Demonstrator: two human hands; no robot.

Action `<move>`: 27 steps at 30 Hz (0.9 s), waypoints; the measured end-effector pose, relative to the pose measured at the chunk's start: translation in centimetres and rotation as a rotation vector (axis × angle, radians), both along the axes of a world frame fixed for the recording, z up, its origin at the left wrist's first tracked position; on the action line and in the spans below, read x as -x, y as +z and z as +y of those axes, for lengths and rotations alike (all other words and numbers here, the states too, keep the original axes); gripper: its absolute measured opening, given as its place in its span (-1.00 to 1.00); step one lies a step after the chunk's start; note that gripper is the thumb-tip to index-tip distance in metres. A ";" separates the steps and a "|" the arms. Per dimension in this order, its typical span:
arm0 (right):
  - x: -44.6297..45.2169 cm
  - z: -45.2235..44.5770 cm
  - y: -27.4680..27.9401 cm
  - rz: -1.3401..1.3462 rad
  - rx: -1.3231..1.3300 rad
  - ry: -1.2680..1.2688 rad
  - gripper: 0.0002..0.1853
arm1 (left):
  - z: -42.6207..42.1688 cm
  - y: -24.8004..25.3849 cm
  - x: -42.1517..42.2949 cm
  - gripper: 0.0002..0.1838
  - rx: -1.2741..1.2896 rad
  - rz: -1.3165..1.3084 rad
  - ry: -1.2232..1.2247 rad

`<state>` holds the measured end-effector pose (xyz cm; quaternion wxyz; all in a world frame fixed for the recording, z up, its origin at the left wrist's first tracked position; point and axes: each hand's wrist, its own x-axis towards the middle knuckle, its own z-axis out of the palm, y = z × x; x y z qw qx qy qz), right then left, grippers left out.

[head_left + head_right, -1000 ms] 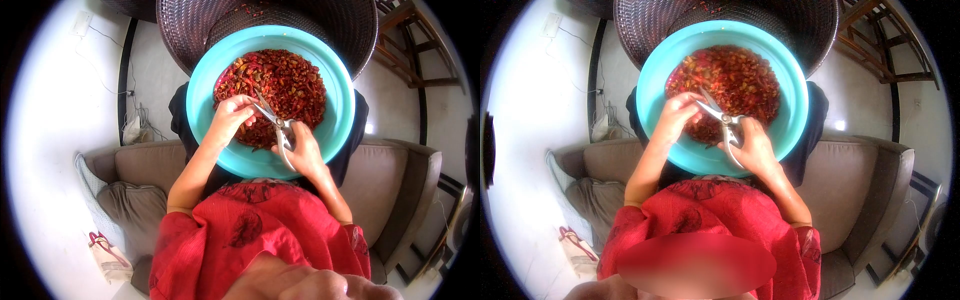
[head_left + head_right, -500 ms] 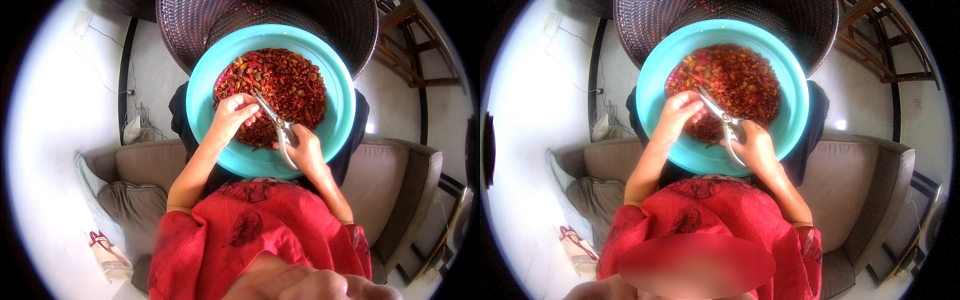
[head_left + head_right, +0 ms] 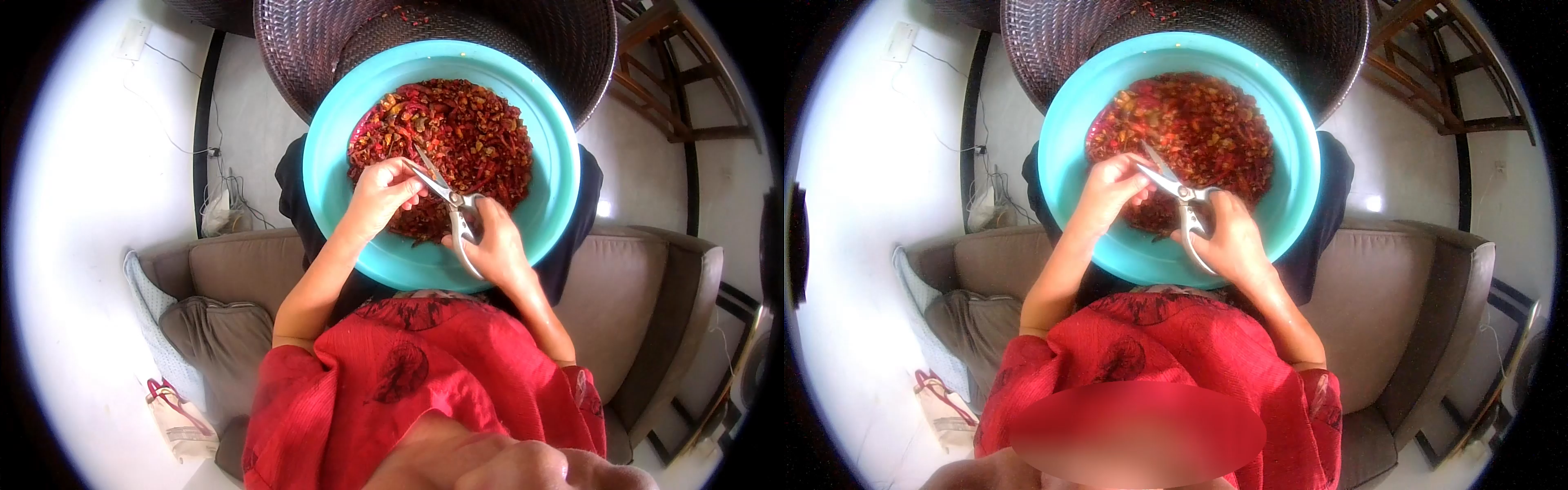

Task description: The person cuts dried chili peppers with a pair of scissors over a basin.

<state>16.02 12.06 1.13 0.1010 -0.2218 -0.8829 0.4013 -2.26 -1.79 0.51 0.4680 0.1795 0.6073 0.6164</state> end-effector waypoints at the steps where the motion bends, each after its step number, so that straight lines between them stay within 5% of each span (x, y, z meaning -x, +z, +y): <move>1: 0.1 0.1 0.6 -0.108 0.096 -0.009 -0.45 | -0.1 0.0 0.0 -0.88 0.007 0.019 -0.001; 9: 0.0 0.1 0.4 -0.251 0.235 -0.040 -0.48 | 0.1 0.1 0.0 -0.87 0.000 0.040 0.031; 14: -0.2 0.0 -0.5 0.010 0.002 0.016 -0.40 | 0.2 0.6 0.2 -0.82 -0.033 -0.224 0.154; 20: -0.1 0.0 -0.3 -0.015 0.018 0.015 -0.40 | 0.0 0.5 0.3 -0.86 0.055 0.009 0.002; 27: 0.0 0.0 0.1 -0.208 0.199 -0.030 -0.48 | -0.1 0.1 0.3 -0.87 0.016 -0.008 0.039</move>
